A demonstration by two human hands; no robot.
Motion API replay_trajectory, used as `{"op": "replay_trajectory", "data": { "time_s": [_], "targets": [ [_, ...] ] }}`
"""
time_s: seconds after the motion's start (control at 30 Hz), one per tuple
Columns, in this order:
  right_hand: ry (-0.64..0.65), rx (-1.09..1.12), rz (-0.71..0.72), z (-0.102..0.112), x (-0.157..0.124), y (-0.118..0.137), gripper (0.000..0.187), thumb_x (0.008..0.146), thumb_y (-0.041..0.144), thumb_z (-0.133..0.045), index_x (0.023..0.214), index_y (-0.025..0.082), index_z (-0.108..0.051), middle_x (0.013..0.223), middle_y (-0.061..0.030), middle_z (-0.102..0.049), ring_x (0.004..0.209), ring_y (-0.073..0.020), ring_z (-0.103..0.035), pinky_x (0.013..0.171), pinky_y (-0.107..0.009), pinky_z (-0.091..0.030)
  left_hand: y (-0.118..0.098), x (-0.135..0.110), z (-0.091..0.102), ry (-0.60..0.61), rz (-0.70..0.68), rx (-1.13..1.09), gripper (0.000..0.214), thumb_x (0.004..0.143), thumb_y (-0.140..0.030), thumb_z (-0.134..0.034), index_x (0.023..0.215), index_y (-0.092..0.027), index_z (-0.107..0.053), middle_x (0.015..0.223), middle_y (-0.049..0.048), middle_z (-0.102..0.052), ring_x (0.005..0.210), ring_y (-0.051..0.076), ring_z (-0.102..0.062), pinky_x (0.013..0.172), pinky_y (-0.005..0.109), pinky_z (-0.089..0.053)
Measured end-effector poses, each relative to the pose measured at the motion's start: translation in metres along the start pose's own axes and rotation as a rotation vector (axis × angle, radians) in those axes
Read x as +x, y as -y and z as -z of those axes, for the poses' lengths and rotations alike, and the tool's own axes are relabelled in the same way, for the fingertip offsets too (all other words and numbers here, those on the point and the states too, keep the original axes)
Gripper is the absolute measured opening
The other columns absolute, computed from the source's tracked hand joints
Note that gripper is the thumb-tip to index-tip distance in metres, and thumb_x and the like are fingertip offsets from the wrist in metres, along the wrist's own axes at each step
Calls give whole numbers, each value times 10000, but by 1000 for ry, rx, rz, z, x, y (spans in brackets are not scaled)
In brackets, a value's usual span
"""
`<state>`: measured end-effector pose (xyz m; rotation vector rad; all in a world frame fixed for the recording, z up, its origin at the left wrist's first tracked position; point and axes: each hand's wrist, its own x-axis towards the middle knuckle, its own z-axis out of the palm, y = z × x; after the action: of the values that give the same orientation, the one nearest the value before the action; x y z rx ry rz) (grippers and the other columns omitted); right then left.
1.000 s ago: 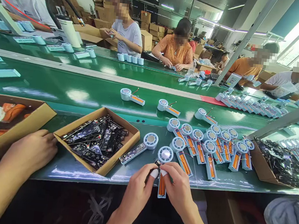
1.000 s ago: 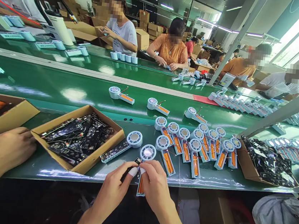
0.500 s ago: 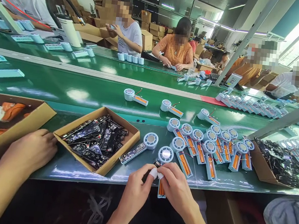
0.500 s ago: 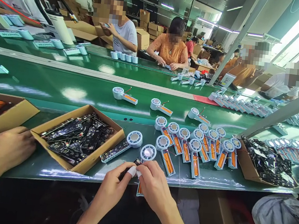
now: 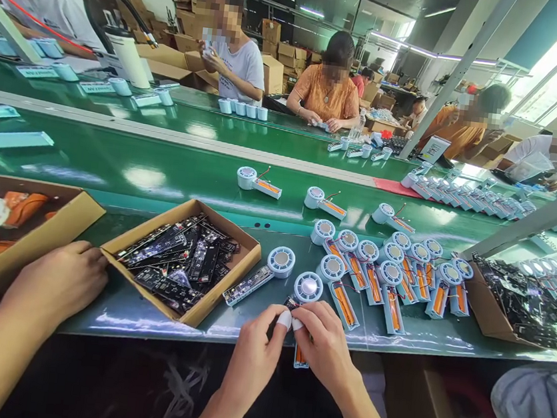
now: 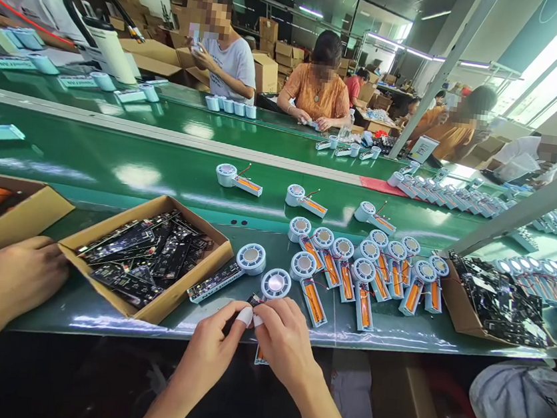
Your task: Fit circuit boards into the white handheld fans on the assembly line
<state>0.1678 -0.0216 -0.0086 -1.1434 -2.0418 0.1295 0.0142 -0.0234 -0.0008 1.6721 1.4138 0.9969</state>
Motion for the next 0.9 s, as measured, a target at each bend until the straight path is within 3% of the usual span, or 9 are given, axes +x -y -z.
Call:
{"op": "replay_trajectory", "data": {
  "time_s": [0.1,0.2,0.4,0.6,0.77,0.9],
  "targets": [
    [-72,-18,-43,1,0,-2,215,936,74,-499,1016,204,-651,883,-64,-669,795,-202,-602,698,-317,-529,3,-4,-1,-28,-55,7,247,943,-297,-433,1022,-213,-651,928,56,-771,793,208,-732,702,293,-561],
    [-29,-81,-49,7,5,-1,222,923,60,-497,1016,194,-648,900,-74,-653,809,-211,-602,703,-320,-532,9,-9,-2,-90,-73,44,317,951,-271,-448,1224,-196,-591,1007,77,-791,884,224,-764,742,316,-596],
    [159,-269,28,22,15,8,176,936,53,-505,952,178,-628,880,-79,-626,778,-225,-584,690,-336,-512,17,-12,-3,-161,-275,192,295,949,-178,-456,1138,-180,-681,1069,87,-794,915,232,-777,782,316,-631],
    [253,-340,40,27,18,11,166,930,42,-519,910,173,-620,866,-75,-612,765,-225,-570,673,-334,-499,17,-13,-7,-231,-433,223,327,941,-101,-459,1169,-157,-688,1076,103,-784,964,216,-765,851,289,-622],
    [276,-312,14,28,20,10,170,923,32,-526,915,172,-623,873,-79,-617,775,-230,-575,679,-342,-505,18,-13,-7,-215,-428,189,336,939,-96,-473,1180,-160,-698,1092,105,-779,984,217,-759,875,290,-611],
    [231,-105,-55,26,19,2,167,959,75,-500,986,187,-621,923,-75,-641,833,-221,-603,738,-340,-533,14,-6,0,-104,-290,49,300,924,-157,-504,1096,-181,-749,1005,87,-790,918,220,-763,822,290,-617]
  ]
}}
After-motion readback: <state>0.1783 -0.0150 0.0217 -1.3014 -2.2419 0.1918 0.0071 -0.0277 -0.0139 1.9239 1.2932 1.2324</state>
